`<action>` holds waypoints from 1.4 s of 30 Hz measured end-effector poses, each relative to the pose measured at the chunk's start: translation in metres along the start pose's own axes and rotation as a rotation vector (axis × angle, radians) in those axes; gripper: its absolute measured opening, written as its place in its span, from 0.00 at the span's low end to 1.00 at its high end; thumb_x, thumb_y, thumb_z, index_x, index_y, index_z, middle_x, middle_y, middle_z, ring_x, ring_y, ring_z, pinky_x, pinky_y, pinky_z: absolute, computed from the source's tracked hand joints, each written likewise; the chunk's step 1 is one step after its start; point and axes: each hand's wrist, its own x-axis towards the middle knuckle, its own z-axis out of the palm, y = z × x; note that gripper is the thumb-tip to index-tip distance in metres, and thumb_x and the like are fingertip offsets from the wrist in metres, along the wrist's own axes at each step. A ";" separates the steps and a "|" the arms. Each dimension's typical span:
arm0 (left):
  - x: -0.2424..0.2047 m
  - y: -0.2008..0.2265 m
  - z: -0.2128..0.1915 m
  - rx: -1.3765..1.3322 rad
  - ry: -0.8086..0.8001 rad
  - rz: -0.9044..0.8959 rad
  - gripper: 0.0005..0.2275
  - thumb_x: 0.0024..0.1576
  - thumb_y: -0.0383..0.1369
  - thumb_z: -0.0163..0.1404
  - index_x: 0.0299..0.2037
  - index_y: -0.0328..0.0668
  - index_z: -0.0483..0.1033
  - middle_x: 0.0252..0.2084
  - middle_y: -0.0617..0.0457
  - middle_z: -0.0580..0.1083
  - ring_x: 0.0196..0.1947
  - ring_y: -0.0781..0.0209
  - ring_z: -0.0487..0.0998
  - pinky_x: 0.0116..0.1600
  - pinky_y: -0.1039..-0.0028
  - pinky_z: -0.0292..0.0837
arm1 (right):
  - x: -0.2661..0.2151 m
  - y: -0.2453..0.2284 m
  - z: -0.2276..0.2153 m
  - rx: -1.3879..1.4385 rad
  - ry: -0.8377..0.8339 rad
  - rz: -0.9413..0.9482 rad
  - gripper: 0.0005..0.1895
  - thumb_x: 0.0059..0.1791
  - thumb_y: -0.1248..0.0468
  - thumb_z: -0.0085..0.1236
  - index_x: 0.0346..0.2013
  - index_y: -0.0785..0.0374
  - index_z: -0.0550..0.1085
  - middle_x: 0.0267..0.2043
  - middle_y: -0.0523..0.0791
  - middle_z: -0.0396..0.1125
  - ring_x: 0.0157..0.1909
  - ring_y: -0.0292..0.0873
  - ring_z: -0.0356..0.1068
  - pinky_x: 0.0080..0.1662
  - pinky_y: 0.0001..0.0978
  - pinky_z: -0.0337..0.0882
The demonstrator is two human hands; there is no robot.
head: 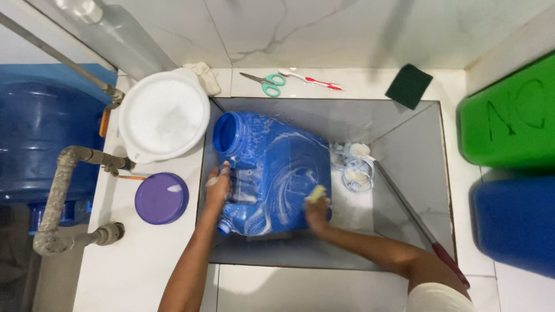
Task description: The person cleans a large blue plastic container in a sink. They use scissors to cut a plastic ring from the container's neck, then scrub the exterior and interior with a sponge and a toothbrush. The container is rinsed multiple times with water from the tap, and the lid is also washed before being placed back on the container.
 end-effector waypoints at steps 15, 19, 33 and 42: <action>-0.117 0.073 0.048 0.361 0.031 0.617 0.19 0.67 0.44 0.38 0.39 0.35 0.72 0.29 0.26 0.74 0.34 0.22 0.75 0.38 0.41 0.67 | 0.023 -0.211 -0.165 0.012 0.455 -0.700 0.29 0.53 0.65 0.49 0.65 0.80 0.62 0.66 0.67 0.55 0.70 0.72 0.51 0.70 0.63 0.53; -0.132 0.069 0.048 0.507 -0.063 0.741 0.17 0.67 0.44 0.38 0.42 0.36 0.72 0.28 0.27 0.74 0.33 0.23 0.75 0.37 0.40 0.67 | 0.095 -0.184 -0.222 0.112 0.138 -0.353 0.21 0.53 0.61 0.49 0.61 0.65 0.72 0.64 0.54 0.65 0.64 0.57 0.64 0.68 0.44 0.64; -0.049 0.068 0.063 0.523 0.065 1.266 0.21 0.59 0.33 0.49 0.60 0.32 0.62 0.59 0.25 0.69 0.62 0.30 0.65 0.63 0.53 0.57 | 0.098 0.001 -0.143 0.543 -0.139 -0.497 0.30 0.61 0.54 0.36 0.70 0.75 0.56 0.71 0.62 0.52 0.72 0.59 0.49 0.67 0.46 0.48; -0.057 0.055 0.057 0.279 -0.178 0.626 0.29 0.53 0.33 0.52 0.68 0.49 0.61 0.43 0.35 0.78 0.43 0.41 0.82 0.49 0.60 0.75 | 0.075 -0.177 -0.138 0.221 0.529 -0.692 0.25 0.52 0.64 0.56 0.62 0.72 0.67 0.62 0.64 0.60 0.64 0.67 0.59 0.64 0.56 0.60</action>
